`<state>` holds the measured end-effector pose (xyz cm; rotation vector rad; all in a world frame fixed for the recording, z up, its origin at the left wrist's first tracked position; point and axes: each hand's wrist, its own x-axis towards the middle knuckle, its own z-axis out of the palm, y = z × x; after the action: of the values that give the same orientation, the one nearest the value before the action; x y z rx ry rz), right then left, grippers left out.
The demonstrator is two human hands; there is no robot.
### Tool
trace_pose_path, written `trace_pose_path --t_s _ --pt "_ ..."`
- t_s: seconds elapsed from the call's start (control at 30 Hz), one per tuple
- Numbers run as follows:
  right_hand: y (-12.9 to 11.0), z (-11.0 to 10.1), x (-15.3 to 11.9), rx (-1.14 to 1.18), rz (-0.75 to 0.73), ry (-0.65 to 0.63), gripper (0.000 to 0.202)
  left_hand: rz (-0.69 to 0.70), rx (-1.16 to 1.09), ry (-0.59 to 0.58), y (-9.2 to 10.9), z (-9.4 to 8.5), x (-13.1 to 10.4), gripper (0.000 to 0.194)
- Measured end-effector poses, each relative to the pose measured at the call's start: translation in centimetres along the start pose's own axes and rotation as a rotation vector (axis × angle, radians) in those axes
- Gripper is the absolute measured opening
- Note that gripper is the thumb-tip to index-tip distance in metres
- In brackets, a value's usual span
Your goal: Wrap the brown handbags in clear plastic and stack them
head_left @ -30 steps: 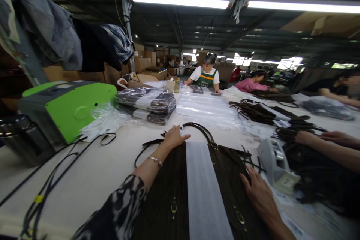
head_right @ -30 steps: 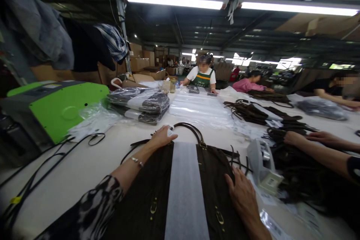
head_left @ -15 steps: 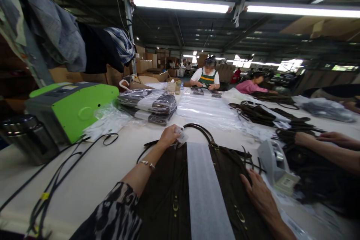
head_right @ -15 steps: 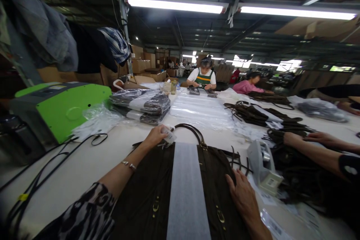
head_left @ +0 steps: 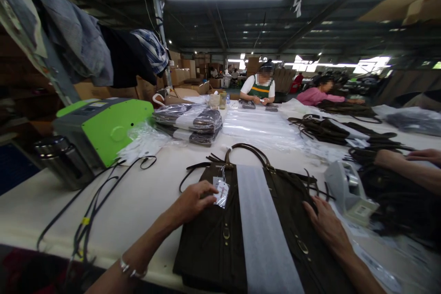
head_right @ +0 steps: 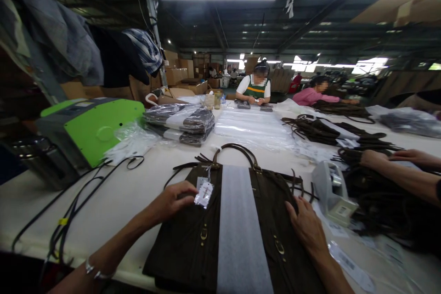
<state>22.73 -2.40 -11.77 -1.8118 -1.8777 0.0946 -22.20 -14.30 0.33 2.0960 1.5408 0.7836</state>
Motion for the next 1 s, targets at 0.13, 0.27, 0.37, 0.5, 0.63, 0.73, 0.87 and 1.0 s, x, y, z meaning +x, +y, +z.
trace_pose_path --t_s 0.13,0.27,0.37,0.5,0.63,0.73,0.87,1.0 --pt "0.3 0.1 0.1 0.017 0.009 -0.004 0.064 -0.055 0.147 0.043 -1.9 1.2 0.6 0.052" --pt "0.1 -0.1 0.1 0.033 0.032 -0.037 0.068 -0.114 0.163 -0.148 -3.0 3.6 0.2 0.067" --pt "-0.3 -0.4 0.0 0.042 0.019 -0.044 0.064 -0.192 0.132 0.057 -3.1 3.5 0.0 0.064" --pt "-0.6 -0.8 0.0 0.046 0.003 -0.007 0.059 -0.261 0.062 0.185 -3.3 2.7 -2.1 0.068" --pt "-0.6 -0.8 -0.1 0.040 -0.011 0.006 0.055 -0.360 -0.138 0.164 -2.1 3.3 -7.9 0.065" --pt "-0.7 -1.0 -0.4 0.011 -0.019 0.005 0.056 -0.493 -0.269 0.222 -0.4 4.3 -12.4 0.072" --pt "-1.2 -2.2 0.6 -0.061 -0.128 0.144 0.067 -0.711 -0.407 0.285 1.4 5.9 -15.7 0.067" --pt "-2.3 -3.4 4.8 -0.062 -0.275 0.243 0.066 -0.881 -0.539 0.298 2.8 7.5 -16.2 0.066"
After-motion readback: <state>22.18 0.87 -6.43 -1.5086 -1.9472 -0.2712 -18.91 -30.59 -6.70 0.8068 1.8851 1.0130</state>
